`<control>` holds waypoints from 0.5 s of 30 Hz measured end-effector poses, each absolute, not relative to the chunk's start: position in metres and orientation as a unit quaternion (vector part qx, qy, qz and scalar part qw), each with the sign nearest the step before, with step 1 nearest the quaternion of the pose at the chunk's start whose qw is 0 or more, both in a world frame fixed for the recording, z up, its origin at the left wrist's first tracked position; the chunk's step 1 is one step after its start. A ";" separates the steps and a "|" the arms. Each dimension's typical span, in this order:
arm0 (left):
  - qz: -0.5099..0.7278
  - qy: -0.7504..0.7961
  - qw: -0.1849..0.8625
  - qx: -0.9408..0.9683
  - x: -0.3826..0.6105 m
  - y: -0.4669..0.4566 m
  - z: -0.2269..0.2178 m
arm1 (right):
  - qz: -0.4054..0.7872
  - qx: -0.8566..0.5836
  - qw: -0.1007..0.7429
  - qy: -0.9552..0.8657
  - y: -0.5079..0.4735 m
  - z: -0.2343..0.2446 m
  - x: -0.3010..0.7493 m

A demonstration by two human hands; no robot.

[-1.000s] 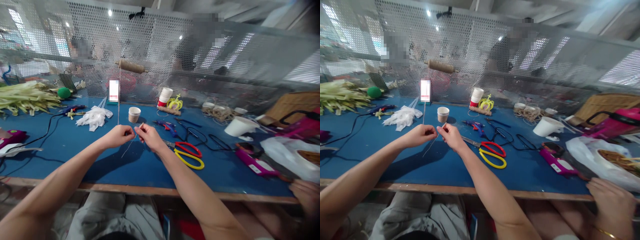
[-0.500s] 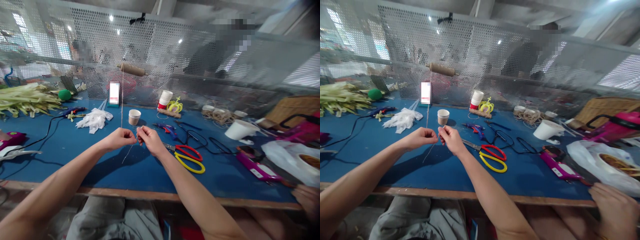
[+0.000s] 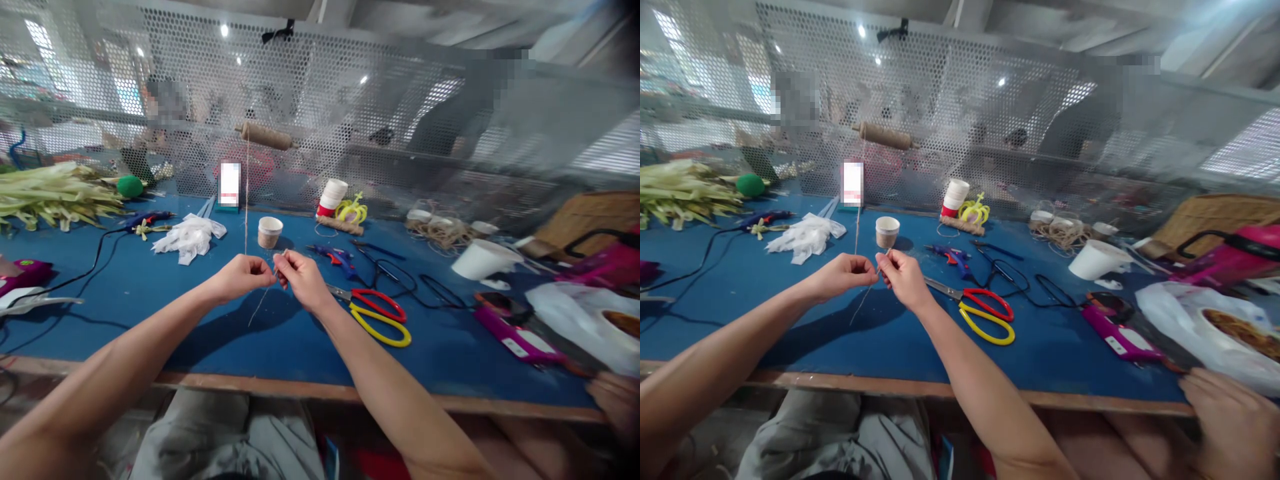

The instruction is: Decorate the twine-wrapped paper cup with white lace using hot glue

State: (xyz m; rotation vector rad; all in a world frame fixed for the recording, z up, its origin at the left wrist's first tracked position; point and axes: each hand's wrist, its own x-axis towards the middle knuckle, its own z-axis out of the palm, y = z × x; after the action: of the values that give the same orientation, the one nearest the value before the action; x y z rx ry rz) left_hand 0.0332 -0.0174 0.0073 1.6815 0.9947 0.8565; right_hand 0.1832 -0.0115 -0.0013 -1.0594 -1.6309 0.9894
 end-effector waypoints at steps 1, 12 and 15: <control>0.351 0.410 0.479 0.692 0.033 -0.017 0.008 | 0.395 -0.435 0.463 -0.664 -0.011 -0.002 0.183; 0.342 0.444 0.298 0.773 0.035 -0.022 0.011 | 0.391 -0.446 0.482 -0.645 -0.012 -0.003 0.183; 0.338 0.428 0.364 0.755 0.033 -0.019 0.011 | 0.460 -0.382 0.458 -0.658 -0.013 0.002 0.184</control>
State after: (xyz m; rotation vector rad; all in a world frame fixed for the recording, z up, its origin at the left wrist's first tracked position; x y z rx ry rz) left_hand 0.0325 -0.0192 0.0109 1.9429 1.1025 0.8702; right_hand 0.1841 -0.0127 0.0016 -0.9402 -1.6200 1.1333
